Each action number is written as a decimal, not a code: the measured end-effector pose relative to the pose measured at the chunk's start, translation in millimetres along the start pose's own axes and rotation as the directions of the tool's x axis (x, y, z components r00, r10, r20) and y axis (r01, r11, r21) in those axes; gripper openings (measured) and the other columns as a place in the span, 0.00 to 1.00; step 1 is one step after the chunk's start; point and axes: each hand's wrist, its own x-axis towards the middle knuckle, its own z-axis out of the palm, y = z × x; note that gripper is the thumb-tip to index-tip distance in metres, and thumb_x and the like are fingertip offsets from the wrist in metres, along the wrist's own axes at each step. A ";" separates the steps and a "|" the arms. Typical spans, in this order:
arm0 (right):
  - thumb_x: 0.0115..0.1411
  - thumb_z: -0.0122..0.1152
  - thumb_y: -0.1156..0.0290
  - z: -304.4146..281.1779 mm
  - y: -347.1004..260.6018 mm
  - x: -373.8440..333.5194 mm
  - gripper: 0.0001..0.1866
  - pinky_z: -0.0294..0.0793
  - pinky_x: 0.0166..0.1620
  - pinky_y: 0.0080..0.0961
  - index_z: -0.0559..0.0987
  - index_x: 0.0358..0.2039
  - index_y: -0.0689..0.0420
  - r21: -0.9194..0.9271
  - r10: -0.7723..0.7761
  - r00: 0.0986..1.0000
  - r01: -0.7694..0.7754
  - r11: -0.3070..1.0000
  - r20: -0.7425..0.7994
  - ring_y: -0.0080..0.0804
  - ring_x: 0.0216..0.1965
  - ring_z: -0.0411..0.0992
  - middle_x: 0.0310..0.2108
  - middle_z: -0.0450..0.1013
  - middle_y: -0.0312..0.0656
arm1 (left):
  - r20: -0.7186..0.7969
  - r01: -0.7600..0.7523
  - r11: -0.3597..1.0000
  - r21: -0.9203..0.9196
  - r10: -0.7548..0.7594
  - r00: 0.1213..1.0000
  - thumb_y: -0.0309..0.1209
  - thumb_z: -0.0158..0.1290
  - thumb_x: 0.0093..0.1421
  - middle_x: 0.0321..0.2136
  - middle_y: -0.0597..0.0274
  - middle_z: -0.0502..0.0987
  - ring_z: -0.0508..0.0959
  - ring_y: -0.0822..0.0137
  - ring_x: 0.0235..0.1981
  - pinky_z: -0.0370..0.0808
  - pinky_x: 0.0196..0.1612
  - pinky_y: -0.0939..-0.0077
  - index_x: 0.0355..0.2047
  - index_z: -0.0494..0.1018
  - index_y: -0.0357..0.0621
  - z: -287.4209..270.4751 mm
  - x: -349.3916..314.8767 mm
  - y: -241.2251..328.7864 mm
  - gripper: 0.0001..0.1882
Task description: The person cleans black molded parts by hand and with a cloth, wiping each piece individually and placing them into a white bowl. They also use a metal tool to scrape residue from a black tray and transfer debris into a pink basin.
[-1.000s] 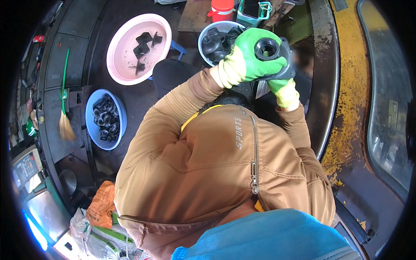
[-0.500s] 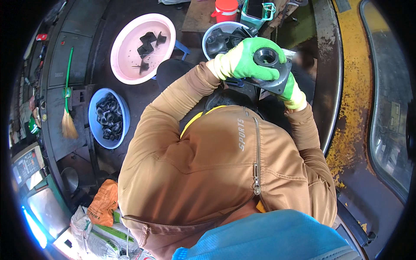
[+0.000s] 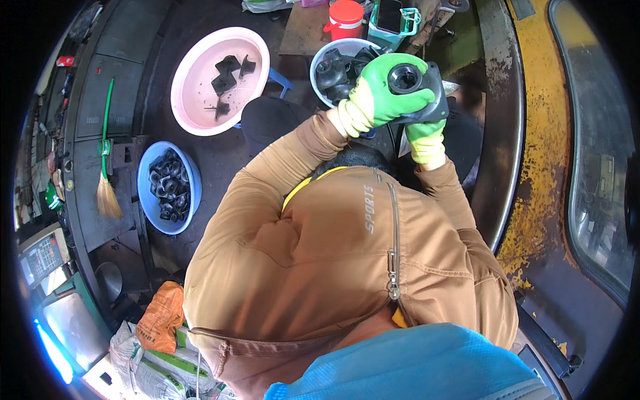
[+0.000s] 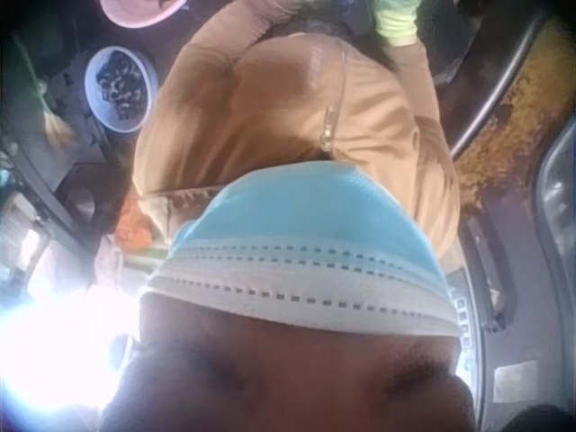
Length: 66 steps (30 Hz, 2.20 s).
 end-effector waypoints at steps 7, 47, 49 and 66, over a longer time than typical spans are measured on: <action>0.55 0.63 0.69 -9.7 2.6 7.1 0.27 0.71 0.50 0.29 0.68 0.55 0.59 -0.061 0.033 0.970 -0.019 0.998 0.241 0.37 0.50 0.72 0.49 0.72 0.45 | -0.036 -0.193 0.953 0.233 0.207 0.978 0.28 0.65 0.45 0.38 0.57 0.78 0.78 0.65 0.38 0.75 0.43 0.70 0.41 0.74 0.40 -2.4 -3.0 -5.7 0.21; 0.51 0.67 0.65 -12.6 -18.0 3.4 0.29 0.71 0.50 0.30 0.69 0.52 0.56 0.156 0.150 0.954 -0.195 0.968 0.261 0.35 0.49 0.71 0.47 0.72 0.41 | 0.160 -0.217 0.974 0.070 0.204 0.966 0.28 0.66 0.44 0.47 0.52 0.76 0.77 0.60 0.47 0.74 0.50 0.66 0.42 0.73 0.40 -13.8 1.5 9.5 0.23; 0.52 0.67 0.65 -18.7 -28.8 9.7 0.30 0.70 0.52 0.29 0.68 0.54 0.57 0.177 0.168 0.914 -0.247 0.953 0.369 0.32 0.52 0.69 0.50 0.70 0.40 | 0.232 -0.184 0.983 0.015 0.176 0.957 0.28 0.66 0.44 0.47 0.51 0.76 0.76 0.59 0.49 0.73 0.52 0.65 0.42 0.73 0.39 -19.0 3.3 13.1 0.23; 0.58 0.62 0.66 -20.3 1.0 -22.3 0.31 0.64 0.60 0.31 0.64 0.60 0.57 0.382 0.015 0.796 -0.307 0.872 0.606 0.32 0.57 0.65 0.58 0.64 0.40 | 0.848 0.159 0.945 -0.287 0.173 0.502 0.43 0.65 0.39 0.48 0.50 0.75 0.69 0.53 0.55 0.55 0.63 0.58 0.39 0.76 0.40 -34.6 31.0 11.5 0.28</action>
